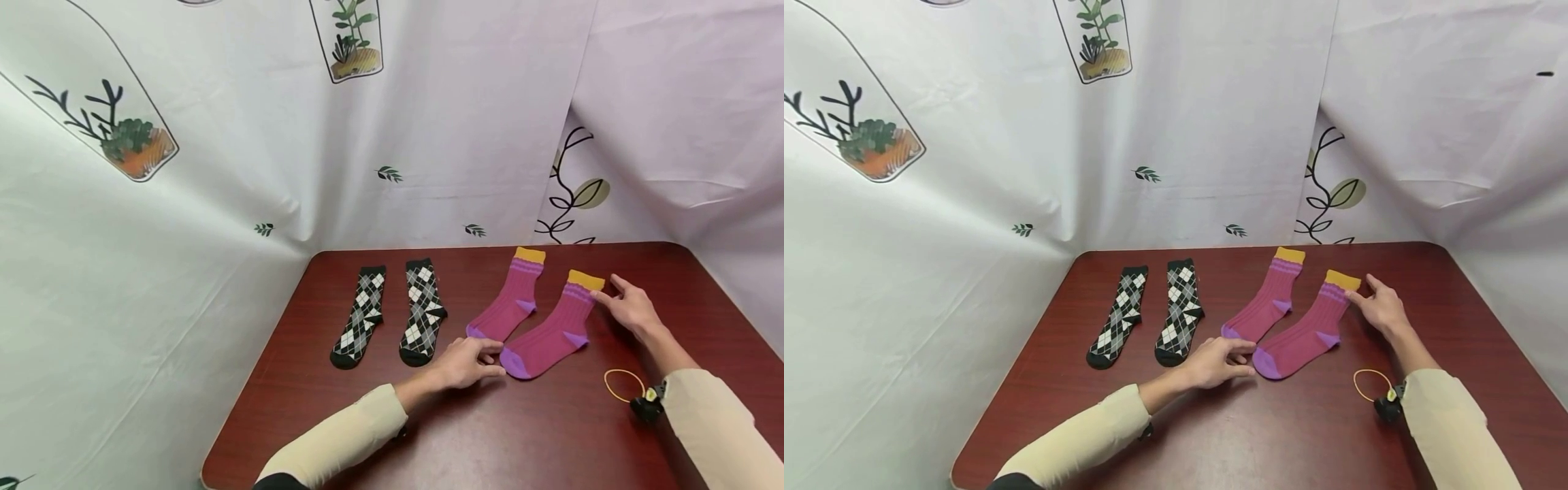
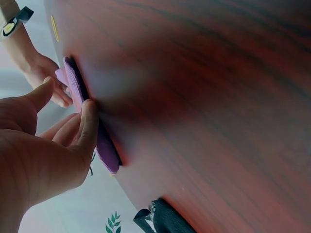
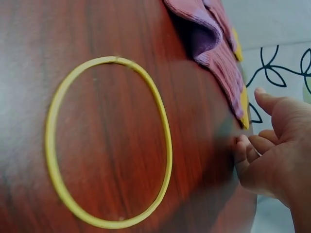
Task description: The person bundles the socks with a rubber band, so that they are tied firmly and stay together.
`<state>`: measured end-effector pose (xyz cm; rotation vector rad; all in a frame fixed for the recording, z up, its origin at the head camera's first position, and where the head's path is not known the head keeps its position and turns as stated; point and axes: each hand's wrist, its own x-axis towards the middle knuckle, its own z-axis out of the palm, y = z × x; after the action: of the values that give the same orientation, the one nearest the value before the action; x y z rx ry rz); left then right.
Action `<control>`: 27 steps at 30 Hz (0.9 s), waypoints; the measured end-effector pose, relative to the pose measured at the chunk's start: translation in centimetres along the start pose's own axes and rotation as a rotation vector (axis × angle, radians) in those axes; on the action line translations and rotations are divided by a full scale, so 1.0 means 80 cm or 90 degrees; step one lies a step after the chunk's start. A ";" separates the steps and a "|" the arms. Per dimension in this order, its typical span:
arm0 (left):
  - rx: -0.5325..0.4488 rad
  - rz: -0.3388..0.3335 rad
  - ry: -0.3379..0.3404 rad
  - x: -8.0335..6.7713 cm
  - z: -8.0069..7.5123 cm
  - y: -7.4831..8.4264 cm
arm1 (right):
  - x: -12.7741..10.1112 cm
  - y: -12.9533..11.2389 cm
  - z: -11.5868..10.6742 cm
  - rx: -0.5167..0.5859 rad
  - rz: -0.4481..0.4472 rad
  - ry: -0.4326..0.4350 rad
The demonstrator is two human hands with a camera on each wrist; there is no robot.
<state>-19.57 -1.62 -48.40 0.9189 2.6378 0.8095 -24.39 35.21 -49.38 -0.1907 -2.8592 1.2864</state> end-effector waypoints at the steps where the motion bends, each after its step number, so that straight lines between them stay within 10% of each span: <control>1: 0.002 -0.004 0.004 0.001 0.001 0.001 | 0.002 0.000 -0.001 0.005 0.009 -0.003; 27: 0.276 -0.010 0.138 0.014 0.025 0.023 | 0.018 -0.006 0.011 -0.034 0.096 0.111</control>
<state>-18.76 1.13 -49.01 0.9502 3.0763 0.3499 -25.95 34.40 -49.63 -0.5021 -2.7771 1.1504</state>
